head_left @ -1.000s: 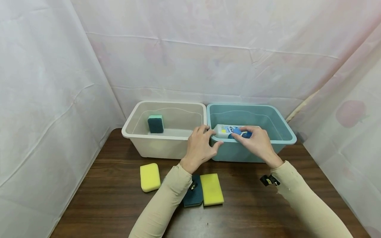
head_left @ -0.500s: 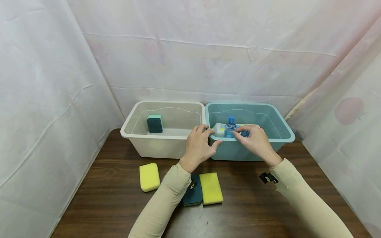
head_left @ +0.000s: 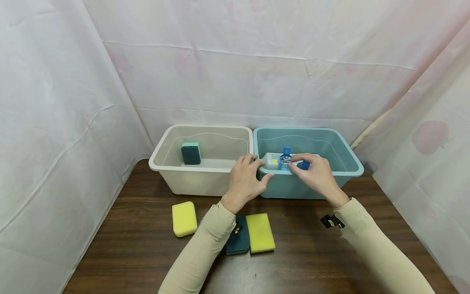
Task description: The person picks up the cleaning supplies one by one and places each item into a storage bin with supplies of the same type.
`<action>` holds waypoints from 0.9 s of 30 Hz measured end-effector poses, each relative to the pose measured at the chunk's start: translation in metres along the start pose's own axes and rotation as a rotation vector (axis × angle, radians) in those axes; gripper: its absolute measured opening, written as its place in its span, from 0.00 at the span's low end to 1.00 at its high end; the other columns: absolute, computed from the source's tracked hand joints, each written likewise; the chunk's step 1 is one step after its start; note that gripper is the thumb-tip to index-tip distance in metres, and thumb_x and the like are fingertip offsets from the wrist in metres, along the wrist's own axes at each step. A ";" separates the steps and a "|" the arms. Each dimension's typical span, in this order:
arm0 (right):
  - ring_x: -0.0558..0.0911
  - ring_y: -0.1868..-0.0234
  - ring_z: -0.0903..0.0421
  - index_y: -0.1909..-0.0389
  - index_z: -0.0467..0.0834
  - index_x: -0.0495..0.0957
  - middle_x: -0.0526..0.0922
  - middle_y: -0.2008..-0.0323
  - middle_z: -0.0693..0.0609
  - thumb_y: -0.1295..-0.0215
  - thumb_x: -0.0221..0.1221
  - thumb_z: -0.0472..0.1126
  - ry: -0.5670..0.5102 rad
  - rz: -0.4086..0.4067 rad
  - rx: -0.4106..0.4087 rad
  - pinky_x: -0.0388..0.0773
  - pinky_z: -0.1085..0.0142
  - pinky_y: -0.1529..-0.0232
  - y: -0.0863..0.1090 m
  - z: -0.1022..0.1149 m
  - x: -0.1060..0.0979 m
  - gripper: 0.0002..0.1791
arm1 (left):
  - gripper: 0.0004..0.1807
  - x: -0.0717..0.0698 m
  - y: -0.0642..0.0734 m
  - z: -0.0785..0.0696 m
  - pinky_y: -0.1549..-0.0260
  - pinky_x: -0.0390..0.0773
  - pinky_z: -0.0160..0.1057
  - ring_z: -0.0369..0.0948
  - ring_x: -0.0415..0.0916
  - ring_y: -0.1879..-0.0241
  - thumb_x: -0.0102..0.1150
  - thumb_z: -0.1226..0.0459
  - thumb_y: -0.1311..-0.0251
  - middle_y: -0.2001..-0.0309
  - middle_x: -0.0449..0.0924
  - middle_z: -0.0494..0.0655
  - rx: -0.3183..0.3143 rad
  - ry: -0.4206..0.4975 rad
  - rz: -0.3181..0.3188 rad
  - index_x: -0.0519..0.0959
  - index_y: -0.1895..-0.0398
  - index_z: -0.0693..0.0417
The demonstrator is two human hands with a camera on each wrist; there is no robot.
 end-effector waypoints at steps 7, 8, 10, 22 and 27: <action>0.76 0.72 0.48 0.44 0.41 0.88 0.89 0.44 0.37 0.28 0.68 0.53 -0.021 -0.050 0.022 0.64 0.63 0.79 0.005 -0.005 -0.007 0.21 | 0.27 0.001 0.000 -0.001 0.40 0.83 0.48 0.51 0.79 0.38 0.67 0.39 0.33 0.38 0.83 0.52 -0.002 0.000 0.016 0.89 0.44 0.46; 0.78 0.70 0.47 0.44 0.41 0.88 0.89 0.44 0.37 0.28 0.68 0.53 -0.019 -0.055 0.023 0.65 0.63 0.77 0.006 -0.005 -0.008 0.22 | 0.27 0.001 0.001 -0.001 0.40 0.83 0.48 0.51 0.79 0.38 0.67 0.39 0.33 0.38 0.83 0.52 -0.003 0.002 0.015 0.89 0.44 0.46; 0.82 0.63 0.44 0.44 0.41 0.88 0.89 0.44 0.37 0.28 0.68 0.53 -0.023 -0.064 0.022 0.67 0.63 0.74 0.008 -0.005 -0.009 0.22 | 0.27 0.001 0.001 0.000 0.40 0.83 0.48 0.51 0.79 0.38 0.67 0.39 0.33 0.38 0.83 0.52 -0.002 0.002 0.013 0.89 0.44 0.46; 0.86 0.47 0.40 0.42 0.43 0.88 0.89 0.44 0.41 0.28 0.69 0.51 -0.089 -0.125 0.008 0.76 0.67 0.67 0.021 -0.001 -0.016 0.21 | 0.26 0.002 0.005 0.000 0.37 0.82 0.47 0.50 0.80 0.37 0.66 0.39 0.32 0.37 0.83 0.53 0.018 -0.005 -0.017 0.89 0.44 0.47; 0.87 0.49 0.42 0.45 0.44 0.89 0.90 0.45 0.43 0.27 0.69 0.47 -0.137 -0.157 -0.022 0.75 0.73 0.71 0.027 0.003 -0.019 0.16 | 0.25 0.002 0.007 -0.002 0.34 0.80 0.48 0.50 0.78 0.35 0.66 0.42 0.31 0.35 0.82 0.54 0.030 0.009 -0.011 0.88 0.43 0.49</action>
Point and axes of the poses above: each hand's wrist, its own y-axis away from the middle knuckle, its own x-axis out of the palm, z = x × y, the point moved 7 cm from there along -y, towards the middle knuckle
